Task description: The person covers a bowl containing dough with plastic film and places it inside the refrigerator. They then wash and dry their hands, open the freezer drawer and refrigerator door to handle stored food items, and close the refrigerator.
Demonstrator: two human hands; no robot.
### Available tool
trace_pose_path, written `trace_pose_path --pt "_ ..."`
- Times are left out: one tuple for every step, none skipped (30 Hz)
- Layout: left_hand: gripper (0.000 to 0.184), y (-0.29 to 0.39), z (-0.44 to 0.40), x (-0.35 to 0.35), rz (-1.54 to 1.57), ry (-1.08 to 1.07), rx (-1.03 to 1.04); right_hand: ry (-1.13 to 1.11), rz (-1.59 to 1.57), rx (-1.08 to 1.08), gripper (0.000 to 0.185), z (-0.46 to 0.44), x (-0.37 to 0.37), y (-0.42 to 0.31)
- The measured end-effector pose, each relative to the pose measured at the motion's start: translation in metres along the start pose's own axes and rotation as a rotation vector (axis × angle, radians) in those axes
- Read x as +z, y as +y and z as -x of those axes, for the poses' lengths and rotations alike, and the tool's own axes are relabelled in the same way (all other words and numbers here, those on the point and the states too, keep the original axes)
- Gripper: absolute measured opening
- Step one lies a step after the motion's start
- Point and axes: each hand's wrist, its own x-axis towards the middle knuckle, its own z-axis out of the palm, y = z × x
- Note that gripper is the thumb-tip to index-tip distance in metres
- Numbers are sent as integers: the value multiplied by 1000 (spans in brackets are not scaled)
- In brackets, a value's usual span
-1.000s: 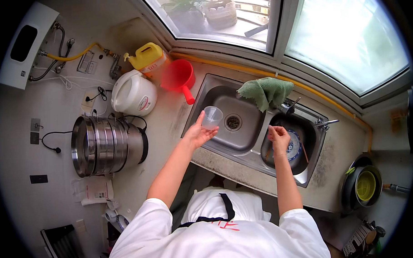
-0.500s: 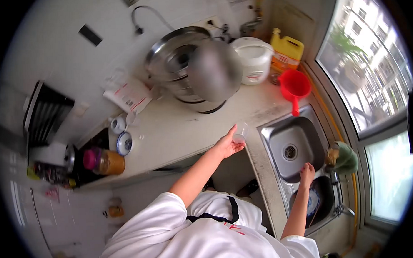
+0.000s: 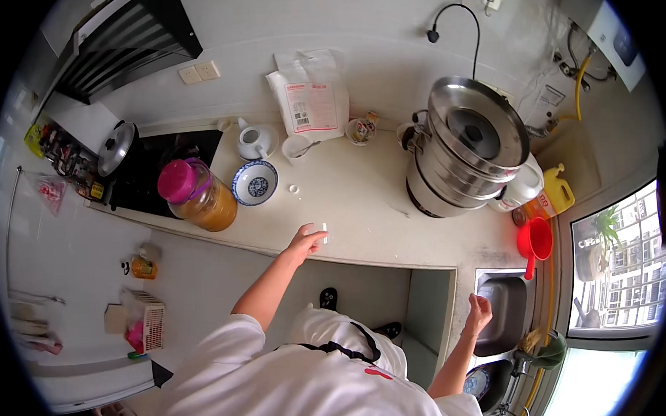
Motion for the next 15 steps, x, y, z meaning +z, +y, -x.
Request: trace_pose_path --pt "91 4 -3 -11 -70 -25 24 -27 -22 -7 13 5 18 -11" --pt "89 5 -6 -18 -176 69 59 -52 -41 -12 12 10 34 -21" --pt "87 4 -17 -26 -265 154 117 -77 -56 -15 13 11 44 -29" --pt "86 -2 -29 -35 -356 238 169 -90 -19 -25 14 13 57 -40" --pt "86 -11 -40 -44 -433 298 234 -124 44 -18 17 16 66 -51" --pt "85 -18 -49 -51 -513 365 296 -158 45 -22 18 19 75 -64" --pt "85 -25 -58 -59 -594 438 352 -193 44 -27 19 21 84 -74" --pt "85 -21 -56 -61 -623 482 385 -208 68 -35 20 22 92 -79" --pt "86 -18 -56 -63 -649 529 423 -223 89 -48 22 21 98 -85" --pt "86 -16 -53 -65 -654 537 411 -261 85 -35 22 20 103 -90" --pt "87 -13 -49 -67 -656 550 400 -279 68 -10 21 20 109 -95" --pt "88 -11 -48 -68 -658 567 389 -302 50 14 21 20 115 -103" --pt "90 -11 -46 -69 -631 562 384 -328 31 39 20 19 120 -110" --pt "91 -11 -42 -72 -606 562 373 -354 53 131 23 18 124 -118" --pt "92 -14 -38 -77 -582 568 363 -393 22 141 25 16 128 -126"
